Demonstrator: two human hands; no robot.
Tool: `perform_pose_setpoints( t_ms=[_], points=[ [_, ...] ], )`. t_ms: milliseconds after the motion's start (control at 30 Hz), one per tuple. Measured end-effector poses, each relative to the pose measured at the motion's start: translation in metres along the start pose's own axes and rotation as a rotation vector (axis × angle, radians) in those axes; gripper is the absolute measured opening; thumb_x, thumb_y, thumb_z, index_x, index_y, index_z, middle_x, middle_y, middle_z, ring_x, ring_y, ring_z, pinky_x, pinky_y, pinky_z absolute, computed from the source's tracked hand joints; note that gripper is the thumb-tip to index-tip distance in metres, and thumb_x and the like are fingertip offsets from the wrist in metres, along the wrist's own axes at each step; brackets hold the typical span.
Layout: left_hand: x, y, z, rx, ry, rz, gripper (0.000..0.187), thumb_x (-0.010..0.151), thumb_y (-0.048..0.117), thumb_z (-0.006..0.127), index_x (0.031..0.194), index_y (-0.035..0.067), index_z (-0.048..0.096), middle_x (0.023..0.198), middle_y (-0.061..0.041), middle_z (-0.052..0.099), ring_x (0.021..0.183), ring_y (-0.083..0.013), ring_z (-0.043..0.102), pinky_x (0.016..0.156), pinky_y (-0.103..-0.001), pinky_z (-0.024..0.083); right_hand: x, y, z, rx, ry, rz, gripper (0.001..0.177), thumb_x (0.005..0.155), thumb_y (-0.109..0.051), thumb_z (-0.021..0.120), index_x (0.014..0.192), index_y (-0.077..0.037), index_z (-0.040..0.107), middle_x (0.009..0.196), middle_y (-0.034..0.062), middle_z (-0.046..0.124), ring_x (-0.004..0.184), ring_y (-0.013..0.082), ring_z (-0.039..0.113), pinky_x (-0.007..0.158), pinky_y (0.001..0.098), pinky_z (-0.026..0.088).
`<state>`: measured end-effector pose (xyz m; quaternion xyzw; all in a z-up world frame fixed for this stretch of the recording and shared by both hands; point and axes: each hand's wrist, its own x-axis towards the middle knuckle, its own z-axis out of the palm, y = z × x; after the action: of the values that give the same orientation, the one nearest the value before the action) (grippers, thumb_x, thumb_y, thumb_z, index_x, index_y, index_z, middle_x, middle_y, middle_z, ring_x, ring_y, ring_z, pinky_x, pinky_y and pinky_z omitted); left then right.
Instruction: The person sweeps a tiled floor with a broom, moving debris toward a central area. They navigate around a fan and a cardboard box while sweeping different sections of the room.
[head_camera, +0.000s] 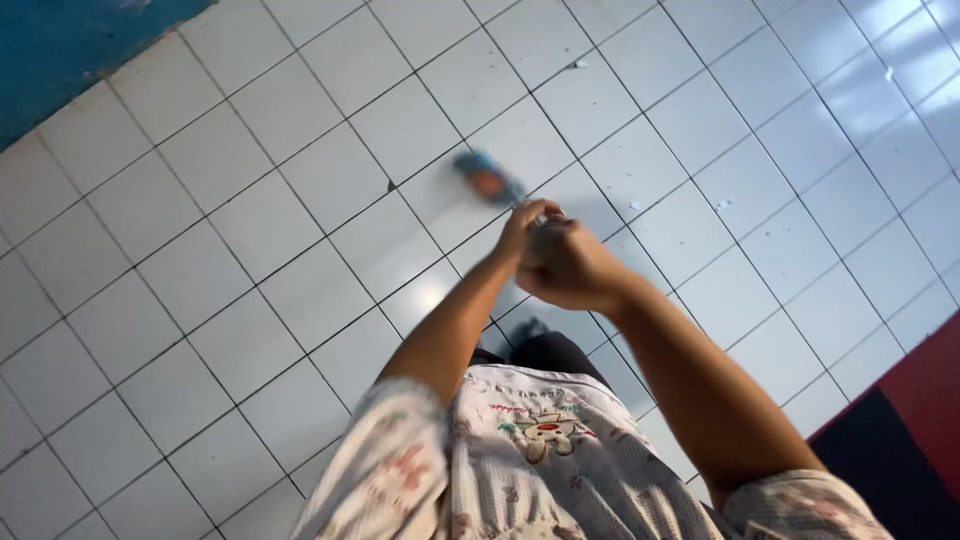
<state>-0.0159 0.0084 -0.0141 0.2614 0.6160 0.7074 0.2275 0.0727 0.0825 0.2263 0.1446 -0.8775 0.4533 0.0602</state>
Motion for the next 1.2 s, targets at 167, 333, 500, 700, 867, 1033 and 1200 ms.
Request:
perform_pose_setpoints(
  t_ms=[167, 333, 500, 700, 867, 1033, 1200],
  points=[
    [0.065, -0.035, -0.014, -0.712, 0.009, -0.731, 0.011, 0.092, 0.011, 0.061, 0.098, 0.002, 0.059, 0.083, -0.013, 0.063, 0.083, -0.027, 0.063, 0.077, -0.044, 0.055, 0.005, 0.041, 0.014, 0.026, -0.02, -0.025, 0.023, 0.073, -0.006, 0.076, 0.064, -0.005, 0.055, 0.069, 0.0083, 0.057, 0.071, 0.0289, 0.059, 0.074, 0.042, 0.047],
    [0.104, 0.116, -0.017, 0.453, -0.316, 0.371, 0.029, 0.078, -0.001, 0.071, 0.102, 0.011, 0.06, 0.097, -0.009, 0.068, 0.097, -0.0266, 0.066, 0.085, -0.037, 0.054, 0.034, 0.001, -0.094, 0.31, 0.101, -0.124, 0.026, 0.084, -0.005, 0.076, 0.072, -0.007, 0.053, 0.074, 0.0074, 0.057, 0.074, 0.0249, 0.058, 0.079, 0.041, 0.046],
    [0.112, 0.217, -0.02, 0.421, -0.243, 0.237, 0.025, 0.089, 0.012, 0.073, 0.108, 0.006, 0.058, 0.097, -0.012, 0.068, 0.099, -0.0308, 0.064, 0.082, -0.039, 0.052, 0.077, 0.015, -0.143, 0.755, 0.33, -0.274, 0.022, 0.09, -0.006, 0.067, 0.079, -0.012, 0.049, 0.071, 0.0047, 0.053, 0.068, 0.0195, 0.051, 0.076, 0.0367, 0.042],
    [0.118, 0.062, -0.11, 0.777, -0.086, -0.397, 0.045, 0.084, 0.05, 0.076, 0.069, 0.008, 0.066, 0.065, -0.015, 0.066, 0.062, -0.0305, 0.068, 0.061, -0.043, 0.053, 0.118, 0.149, -0.044, 1.123, 0.197, -0.096, 0.02, 0.1, -0.021, 0.064, 0.091, -0.004, 0.064, 0.092, 0.009, 0.062, 0.094, 0.0236, 0.057, 0.09, 0.0406, 0.045],
    [0.109, -0.01, -0.118, 0.799, -0.087, -0.579, 0.045, 0.074, 0.046, 0.082, 0.065, 0.005, 0.064, 0.064, -0.014, 0.068, 0.06, -0.0271, 0.068, 0.059, -0.043, 0.051, 0.115, 0.178, -0.03, 0.611, 0.049, 0.512, 0.024, 0.095, -0.015, 0.07, 0.076, 0.0, 0.068, 0.077, 0.0084, 0.059, 0.079, 0.0181, 0.055, 0.079, 0.0387, 0.043],
    [0.2, 0.016, -0.047, 0.568, 0.079, -0.034, 0.025, 0.079, 0.026, 0.073, 0.072, 0.005, 0.06, 0.072, -0.014, 0.062, 0.069, -0.0273, 0.061, 0.063, -0.041, 0.049, 0.152, 0.141, -0.134, 0.253, 0.087, 0.303, 0.014, 0.081, -0.006, 0.069, 0.071, 0.0, 0.062, 0.065, 0.0068, 0.056, 0.062, 0.0206, 0.053, 0.062, 0.0384, 0.044],
    [0.287, -0.065, -0.042, -0.038, 0.031, -0.106, 0.018, 0.092, 0.018, 0.062, 0.081, 0.004, 0.059, 0.083, -0.006, 0.063, 0.08, -0.0172, 0.059, 0.072, -0.037, 0.048, 0.18, 0.168, -0.105, -0.087, 0.053, 0.113, 0.029, 0.067, -0.001, 0.071, 0.055, 0.0, 0.046, 0.059, 0.0096, 0.051, 0.058, 0.0302, 0.052, 0.06, 0.0402, 0.045]
  ],
)
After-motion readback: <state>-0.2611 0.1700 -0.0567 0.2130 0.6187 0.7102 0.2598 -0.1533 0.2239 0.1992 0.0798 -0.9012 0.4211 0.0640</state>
